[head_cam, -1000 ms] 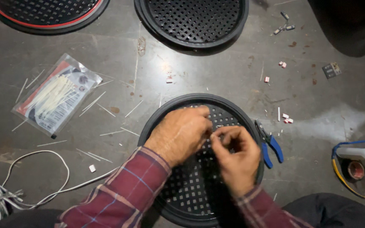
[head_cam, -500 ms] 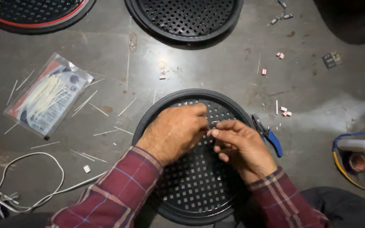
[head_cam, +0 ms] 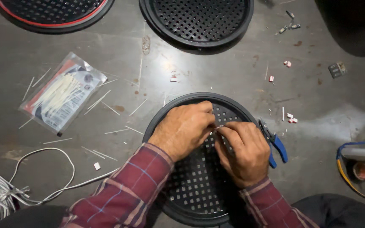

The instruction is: The person sits on the floor and assembles a speaker grille by inserting white zip ties through the perforated surface. They use wire cutters to trim the excess length of the zip ties and then attach a small circuit board to the grille.

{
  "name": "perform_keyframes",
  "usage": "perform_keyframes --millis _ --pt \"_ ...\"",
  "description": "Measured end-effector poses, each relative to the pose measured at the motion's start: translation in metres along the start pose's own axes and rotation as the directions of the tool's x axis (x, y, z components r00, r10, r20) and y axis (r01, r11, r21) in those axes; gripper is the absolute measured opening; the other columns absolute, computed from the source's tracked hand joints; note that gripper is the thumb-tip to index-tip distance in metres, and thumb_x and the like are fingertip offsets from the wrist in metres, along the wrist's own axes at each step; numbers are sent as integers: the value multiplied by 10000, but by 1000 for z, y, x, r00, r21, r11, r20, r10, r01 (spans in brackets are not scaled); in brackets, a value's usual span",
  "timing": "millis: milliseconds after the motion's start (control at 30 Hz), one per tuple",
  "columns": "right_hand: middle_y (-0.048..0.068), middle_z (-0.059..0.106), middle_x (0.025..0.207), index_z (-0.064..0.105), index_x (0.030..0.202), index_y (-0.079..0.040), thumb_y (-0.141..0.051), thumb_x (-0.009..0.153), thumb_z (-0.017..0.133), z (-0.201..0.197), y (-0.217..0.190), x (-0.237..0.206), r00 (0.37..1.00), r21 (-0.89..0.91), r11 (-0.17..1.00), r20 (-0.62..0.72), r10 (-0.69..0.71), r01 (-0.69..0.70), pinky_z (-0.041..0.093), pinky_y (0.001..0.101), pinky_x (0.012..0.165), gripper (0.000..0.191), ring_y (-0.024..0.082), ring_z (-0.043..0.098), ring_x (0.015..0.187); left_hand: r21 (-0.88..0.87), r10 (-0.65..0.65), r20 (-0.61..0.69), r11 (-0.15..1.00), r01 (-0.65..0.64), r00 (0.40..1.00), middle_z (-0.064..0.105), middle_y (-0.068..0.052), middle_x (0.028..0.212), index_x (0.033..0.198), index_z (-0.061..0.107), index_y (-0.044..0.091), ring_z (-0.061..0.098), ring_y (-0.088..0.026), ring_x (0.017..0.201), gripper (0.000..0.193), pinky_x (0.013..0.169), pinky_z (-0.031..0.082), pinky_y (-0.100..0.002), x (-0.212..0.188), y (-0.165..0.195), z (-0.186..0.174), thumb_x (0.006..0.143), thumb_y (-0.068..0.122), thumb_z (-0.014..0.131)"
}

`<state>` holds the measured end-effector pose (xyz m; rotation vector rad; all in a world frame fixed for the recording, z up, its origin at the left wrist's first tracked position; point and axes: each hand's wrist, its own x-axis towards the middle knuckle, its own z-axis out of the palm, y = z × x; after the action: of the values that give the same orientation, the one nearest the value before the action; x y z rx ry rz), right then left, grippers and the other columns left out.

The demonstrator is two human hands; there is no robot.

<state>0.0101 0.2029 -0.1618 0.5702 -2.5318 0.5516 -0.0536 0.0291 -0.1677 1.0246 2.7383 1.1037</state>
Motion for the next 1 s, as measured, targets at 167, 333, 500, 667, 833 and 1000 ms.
perform_keyframes --millis 167,333,500,667,833,1000 --pt "110 676 998 686 1005 -21 -48 787 817 2 -1 -3 999 -26 1000 -41 2 -3 522 405 790 256 305 650 909 -27 -8 3 1000 8 1000 632 -81 954 889 734 95 658 -332 908 121 751 527 -477 -1 0 1 810 186 723" --pt "118 673 972 671 996 -9 -40 820 762 6 2 -10 996 89 993 -39 82 -79 529 376 790 200 293 655 900 -53 3 -6 999 -4 1000 637 -84 964 889 741 97 663 -326 905 111 750 532 -469 -1 2 1 814 170 705" --pt "71 657 774 674 883 -22 -145 891 664 21 18 -16 420 630 -132 644 640 -765 497 318 604 124 196 630 673 39 -16 69 999 13 998 643 -93 972 820 720 86 671 -329 882 101 748 543 -469 2 6 5 864 160 666" --pt "82 651 754 681 889 -4 -157 884 645 17 39 -19 197 451 -454 842 502 -769 468 310 566 157 188 610 639 63 -22 98 998 16 995 643 -100 958 805 708 87 670 -335 883 96 745 541 -476 1 8 5 845 162 663" --pt "101 659 779 762 1014 6 -90 907 699 8 35 -4 449 498 123 615 648 -858 390 304 567 157 164 530 645 -6 -28 39 1000 29 999 639 -91 965 892 708 86 660 -335 885 102 732 530 -472 2 6 0 848 175 687" --pt "108 677 1003 692 1074 -40 -48 769 756 -10 18 0 973 182 957 99 209 -224 522 364 763 312 273 649 874 30 -31 23 999 30 999 633 -89 958 890 707 82 661 -331 886 119 744 532 -474 2 3 -1 851 194 707"
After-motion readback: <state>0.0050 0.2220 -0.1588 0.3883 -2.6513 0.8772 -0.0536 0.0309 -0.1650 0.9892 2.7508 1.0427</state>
